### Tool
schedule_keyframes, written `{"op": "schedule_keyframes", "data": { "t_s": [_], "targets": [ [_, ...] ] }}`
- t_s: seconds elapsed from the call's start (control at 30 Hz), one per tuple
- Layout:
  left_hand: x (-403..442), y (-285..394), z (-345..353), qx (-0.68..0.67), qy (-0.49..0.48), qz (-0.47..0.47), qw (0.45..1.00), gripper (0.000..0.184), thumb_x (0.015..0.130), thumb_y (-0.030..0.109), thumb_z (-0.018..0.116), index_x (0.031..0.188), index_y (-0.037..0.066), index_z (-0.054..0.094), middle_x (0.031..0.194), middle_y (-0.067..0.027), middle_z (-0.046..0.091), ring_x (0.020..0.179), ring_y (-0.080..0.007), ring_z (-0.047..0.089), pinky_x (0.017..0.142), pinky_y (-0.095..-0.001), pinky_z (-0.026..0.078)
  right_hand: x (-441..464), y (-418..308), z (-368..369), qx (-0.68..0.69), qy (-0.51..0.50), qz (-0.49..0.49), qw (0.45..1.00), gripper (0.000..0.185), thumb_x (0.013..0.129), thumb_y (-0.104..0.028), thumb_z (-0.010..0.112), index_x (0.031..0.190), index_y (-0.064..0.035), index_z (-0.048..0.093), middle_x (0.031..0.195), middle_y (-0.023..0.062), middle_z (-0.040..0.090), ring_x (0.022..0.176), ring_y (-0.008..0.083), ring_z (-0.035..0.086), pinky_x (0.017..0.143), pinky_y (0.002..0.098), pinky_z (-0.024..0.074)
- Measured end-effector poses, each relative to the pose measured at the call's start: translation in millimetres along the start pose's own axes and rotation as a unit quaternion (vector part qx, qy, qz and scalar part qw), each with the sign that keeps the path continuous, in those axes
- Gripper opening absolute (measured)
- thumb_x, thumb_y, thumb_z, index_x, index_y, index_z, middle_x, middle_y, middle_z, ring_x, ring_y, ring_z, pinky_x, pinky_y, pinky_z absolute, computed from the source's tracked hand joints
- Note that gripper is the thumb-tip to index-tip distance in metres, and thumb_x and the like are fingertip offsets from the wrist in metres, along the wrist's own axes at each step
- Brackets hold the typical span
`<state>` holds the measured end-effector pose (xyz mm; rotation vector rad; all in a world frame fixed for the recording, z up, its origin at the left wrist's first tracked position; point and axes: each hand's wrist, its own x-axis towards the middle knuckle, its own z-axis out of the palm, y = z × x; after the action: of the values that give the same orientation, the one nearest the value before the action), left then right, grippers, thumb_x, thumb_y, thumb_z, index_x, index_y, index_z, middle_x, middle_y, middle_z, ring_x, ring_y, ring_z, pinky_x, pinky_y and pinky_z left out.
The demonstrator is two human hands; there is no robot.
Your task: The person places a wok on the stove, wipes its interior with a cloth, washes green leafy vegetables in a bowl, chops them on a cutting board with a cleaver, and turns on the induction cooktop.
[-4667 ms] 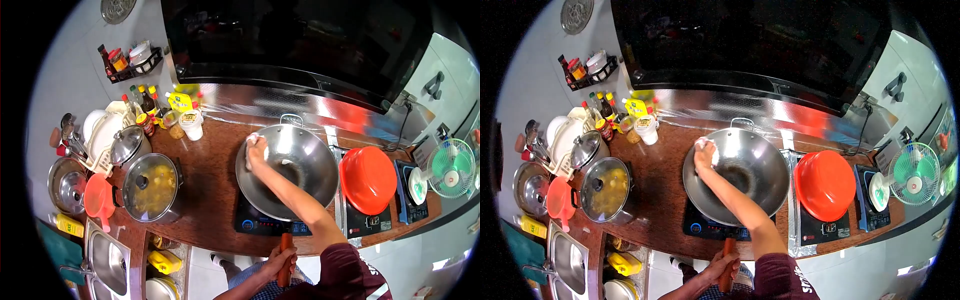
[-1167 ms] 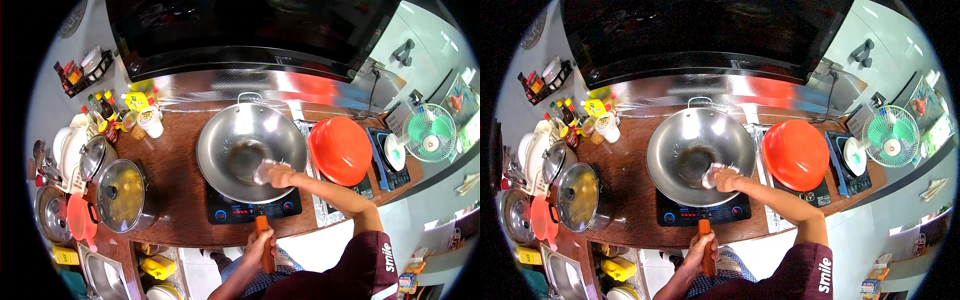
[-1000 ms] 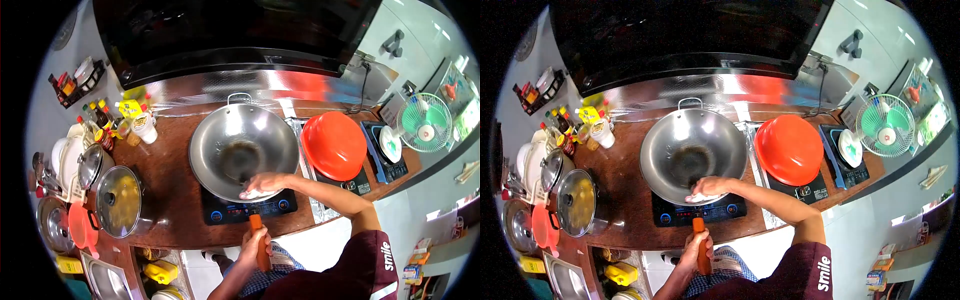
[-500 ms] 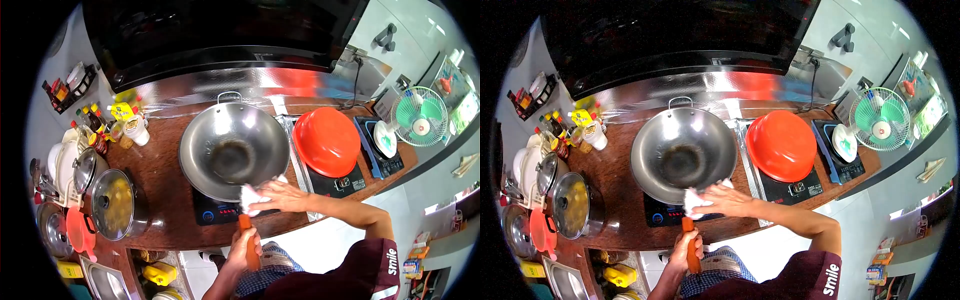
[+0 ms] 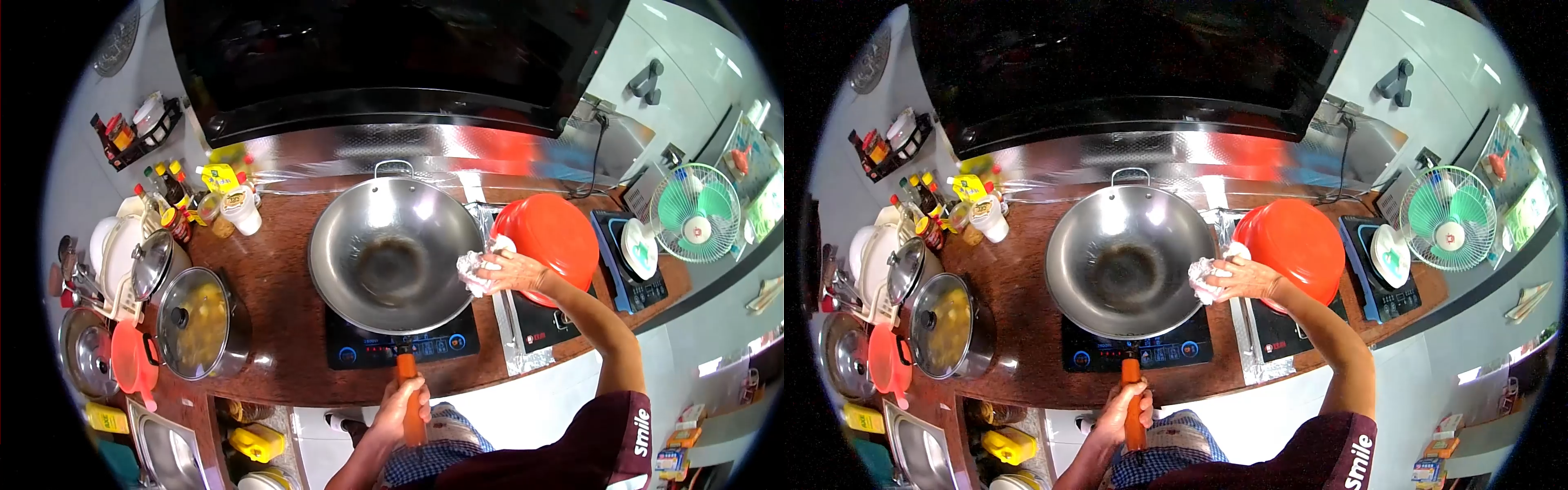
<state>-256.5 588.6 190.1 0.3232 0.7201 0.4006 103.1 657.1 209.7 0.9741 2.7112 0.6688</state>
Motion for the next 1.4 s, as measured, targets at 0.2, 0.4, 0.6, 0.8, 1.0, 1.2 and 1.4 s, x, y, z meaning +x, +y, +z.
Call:
{"op": "schedule_keyframes", "data": {
  "t_s": [0.2, 0.4, 0.6, 0.8, 1.0, 1.2, 1.4],
  "targets": [
    [8, -6, 1, -0.006, -0.008, 0.017, 1.0, 0.021, 0.083, 0.021, 0.054, 0.095, 0.009, 0.042, 0.061, -0.0028, 0.045, 0.046, -0.0142, 0.046, 0.045, -0.0291, 0.04, -11, 11, 6, -0.06, -0.065, 0.073, 0.993, 0.027, 0.078, -0.017, 0.046, 0.104, -0.0255, 0.047, 0.127, 0.002, 0.038, 0.118, 0.0241, 0.038, 0.09, 0.0394, 0.0381],
    [11, -10, -7, 0.02, 0.003, 0.011, 1.0, 0.039, 0.086, 0.041, 0.048, 0.107, 0.008, 0.042, 0.081, -0.0072, 0.052, 0.063, -0.0187, 0.054, 0.057, -0.0332, 0.045, -12, -25, 8, 0.342, 0.205, 0.496, 0.771, 0.053, 0.067, 0.013, 0.046, 0.113, -0.0115, 0.048, 0.106, 0.0132, 0.048, 0.099, 0.0287, 0.05, 0.081, 0.0332, 0.0426],
    [7, -24, -47, 0.029, 0.079, 0.103, 0.991, 0.062, 0.085, 0.059, 0.035, 0.122, 0.009, 0.036, 0.112, -0.0111, 0.048, 0.092, -0.0244, 0.054, 0.077, -0.0416, 0.046, 2, -70, -54, 0.804, 0.445, 0.382, 0.099, 0.059, 0.071, 0.006, 0.048, 0.127, -0.0101, 0.037, 0.12, 0.0107, 0.048, 0.103, 0.0253, 0.052, 0.091, 0.0385, 0.042],
    [-65, -47, -136, -0.05, 0.104, 0.124, 0.986, 0.052, 0.089, 0.053, 0.032, 0.118, 0.011, 0.041, 0.101, -0.0108, 0.054, 0.087, -0.0254, 0.056, 0.074, -0.0399, 0.047, 7, -101, -36, 0.839, 0.43, 0.334, -0.003, 0.022, 0.076, -0.018, 0.048, 0.087, -0.0018, 0.058, 0.081, 0.0102, 0.062, 0.071, 0.0255, 0.059, 0.07, 0.0412, 0.0504],
    [-178, -103, -185, -0.099, 0.167, 0.225, 0.955, 0.047, 0.091, 0.048, 0.029, 0.115, 0.011, 0.045, 0.094, -0.0084, 0.058, 0.088, -0.0225, 0.056, 0.079, -0.0381, 0.046, 109, -163, -137, 0.846, 0.362, 0.367, 0.134, 0.043, 0.077, -0.028, 0.043, 0.11, -0.0019, 0.05, 0.103, 0.0135, 0.058, 0.092, 0.0288, 0.057, 0.083, 0.0433, 0.0467],
    [-283, -175, -218, -0.159, 0.202, 0.33, 0.908, 0.056, 0.09, 0.052, 0.028, 0.124, 0.009, 0.041, 0.104, -0.009, 0.055, 0.095, -0.0201, 0.052, 0.085, -0.039, 0.043, 224, -297, -200, 0.976, 0.111, 0.189, 0.006, 0.041, 0.074, -0.019, 0.044, 0.107, 0.0044, 0.054, 0.107, 0.0167, 0.057, 0.098, 0.0295, 0.055, 0.088, 0.0435, 0.0438],
    [-367, -227, -236, -0.185, 0.179, 0.471, 0.844, 0.067, 0.087, 0.056, 0.032, 0.131, 0.005, 0.033, 0.113, -0.0113, 0.051, 0.106, -0.0203, 0.048, 0.091, -0.0412, 0.039, 308, -462, -236, 0.977, -0.113, 0.165, 0.07, 0.05, 0.074, -0.026, 0.041, 0.114, 0.0023, 0.05, 0.116, 0.0174, 0.053, 0.106, 0.0338, 0.051, 0.094, 0.0467, 0.0384]
  ]
}}
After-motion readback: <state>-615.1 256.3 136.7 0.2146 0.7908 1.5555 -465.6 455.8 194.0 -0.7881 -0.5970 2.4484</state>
